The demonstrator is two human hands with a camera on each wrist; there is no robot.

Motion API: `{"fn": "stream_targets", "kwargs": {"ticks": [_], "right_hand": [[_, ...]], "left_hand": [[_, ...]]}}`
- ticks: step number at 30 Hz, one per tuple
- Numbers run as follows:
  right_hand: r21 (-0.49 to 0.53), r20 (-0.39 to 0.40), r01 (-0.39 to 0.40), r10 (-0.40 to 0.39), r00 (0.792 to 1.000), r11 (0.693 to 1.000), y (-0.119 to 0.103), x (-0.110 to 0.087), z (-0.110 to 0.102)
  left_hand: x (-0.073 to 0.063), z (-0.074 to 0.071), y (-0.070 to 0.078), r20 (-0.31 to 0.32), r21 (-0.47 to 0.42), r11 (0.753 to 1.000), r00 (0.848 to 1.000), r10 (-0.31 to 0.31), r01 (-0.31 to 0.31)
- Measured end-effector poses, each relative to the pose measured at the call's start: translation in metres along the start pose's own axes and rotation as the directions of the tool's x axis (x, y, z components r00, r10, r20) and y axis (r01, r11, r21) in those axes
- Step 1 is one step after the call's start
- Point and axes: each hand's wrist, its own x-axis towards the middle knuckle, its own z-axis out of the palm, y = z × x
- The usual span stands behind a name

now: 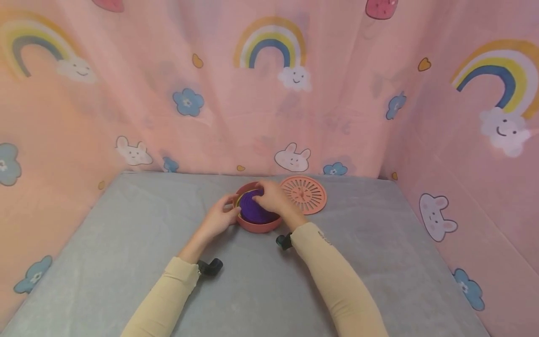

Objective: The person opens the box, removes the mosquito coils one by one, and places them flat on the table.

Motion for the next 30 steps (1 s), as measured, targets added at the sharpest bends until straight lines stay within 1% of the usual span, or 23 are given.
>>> {"fn": "stream_targets", "kwargs": {"ticks": [11,21,30], "right_hand": [[-0.032,0.019,0.01,-0.009,1.0,0.999,-0.0007,-0.0028,-0.0015],[0.023,0.011,-0.008,0.008,1.0,1.0,0.0007,-0.0038,-0.0046],[-0.026,0.056,-0.029,0.03,0.998,0.999,0.0004,-0.0049,-0.0039]], "left_hand": [[0.0009,0.0007,-0.0017,0.003,-0.007,1.0,1.0,-0.003,0.003],[0.0002,-0.0002,-0.0007,0.003,0.002,1.0,1.0,-0.009,0.009],[-0.0007,-0.0007,-0.0012,0.006,0.002,1.0,1.0,-0.005,0.005]]}}
